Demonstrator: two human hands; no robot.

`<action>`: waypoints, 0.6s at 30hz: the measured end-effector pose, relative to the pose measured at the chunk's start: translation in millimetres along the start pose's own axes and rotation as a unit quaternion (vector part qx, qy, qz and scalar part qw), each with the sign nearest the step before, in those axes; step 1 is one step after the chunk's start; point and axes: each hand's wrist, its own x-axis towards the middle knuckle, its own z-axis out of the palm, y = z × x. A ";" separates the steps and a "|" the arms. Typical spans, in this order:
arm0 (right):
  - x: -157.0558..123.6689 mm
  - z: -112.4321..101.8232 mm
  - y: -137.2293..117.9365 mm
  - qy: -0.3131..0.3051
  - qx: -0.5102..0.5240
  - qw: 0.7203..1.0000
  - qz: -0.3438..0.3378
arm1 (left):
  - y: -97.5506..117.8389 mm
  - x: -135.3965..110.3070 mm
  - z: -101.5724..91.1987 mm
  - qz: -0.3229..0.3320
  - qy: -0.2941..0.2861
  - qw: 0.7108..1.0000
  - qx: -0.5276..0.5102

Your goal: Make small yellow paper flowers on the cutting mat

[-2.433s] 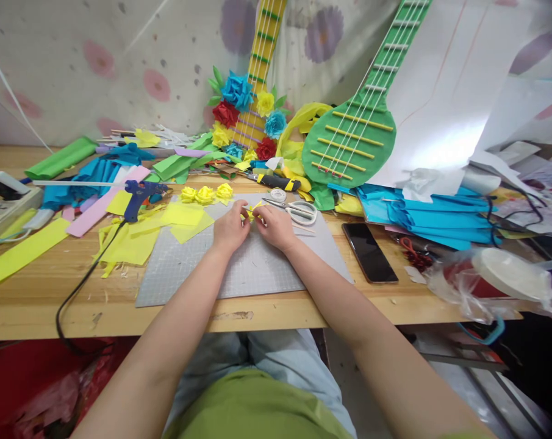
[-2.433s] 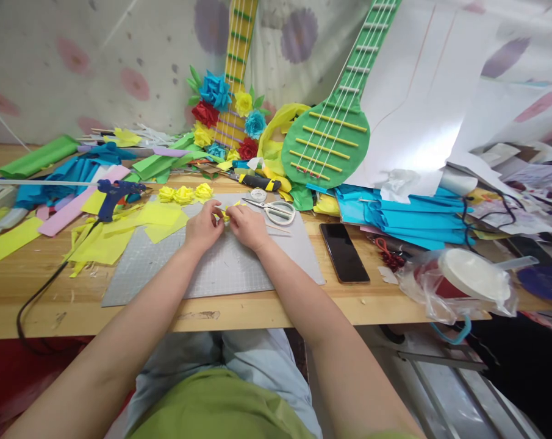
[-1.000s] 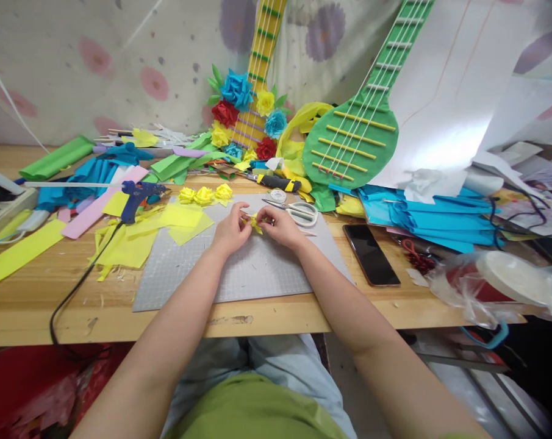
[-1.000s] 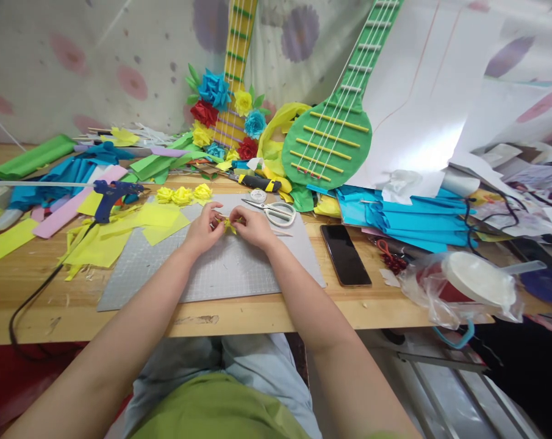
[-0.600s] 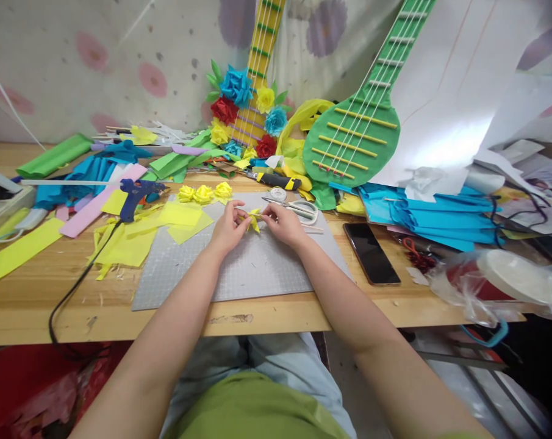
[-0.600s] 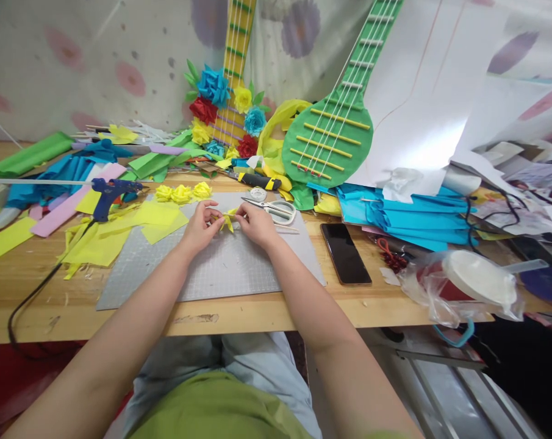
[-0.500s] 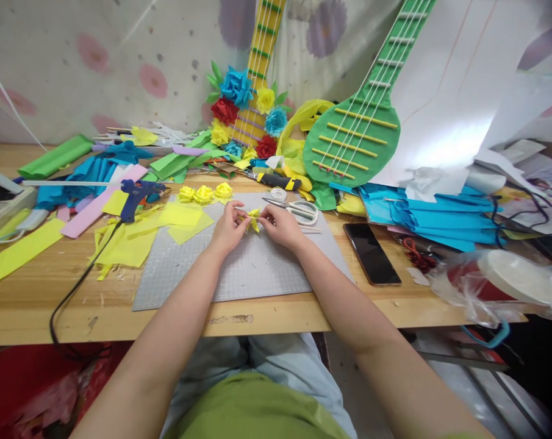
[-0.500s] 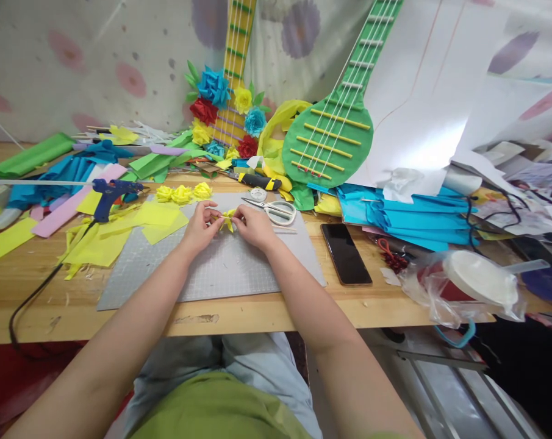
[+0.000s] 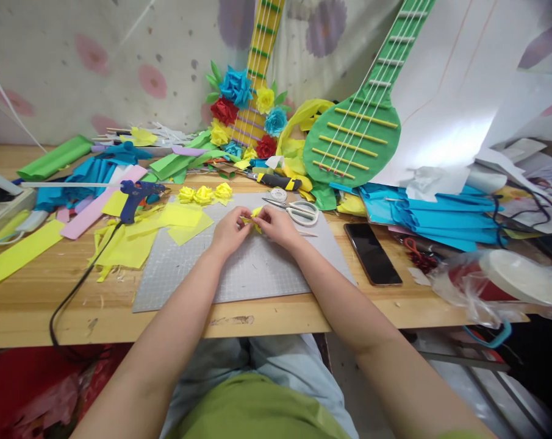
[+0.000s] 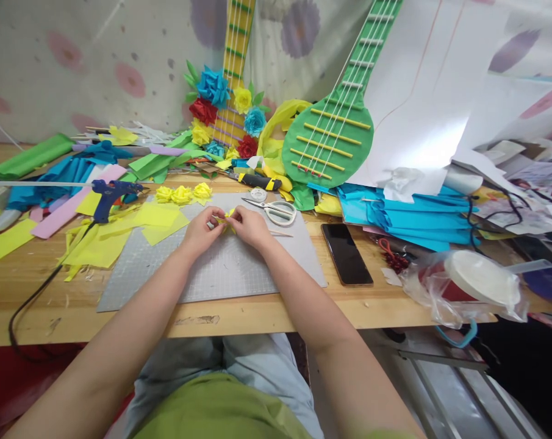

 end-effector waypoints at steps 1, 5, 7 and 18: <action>0.3 -0.5 -1.2 -0.008 0.002 1.000 0.001 | 0.6 0.0 -0.9 0.006 0.004 1.000 0.018; 1.4 -2.2 -4.2 -0.021 0.001 1.000 -0.010 | 1.5 1.0 -2.6 0.042 0.032 0.997 0.049; 1.6 -2.4 -4.3 -0.022 -0.006 1.000 -0.013 | 2.4 1.3 -2.8 0.055 0.056 0.995 0.063; -2.2 2.0 -13.5 0.059 -0.140 0.988 -0.037 | 17.3 -1.5 9.1 -0.177 0.121 0.968 -0.132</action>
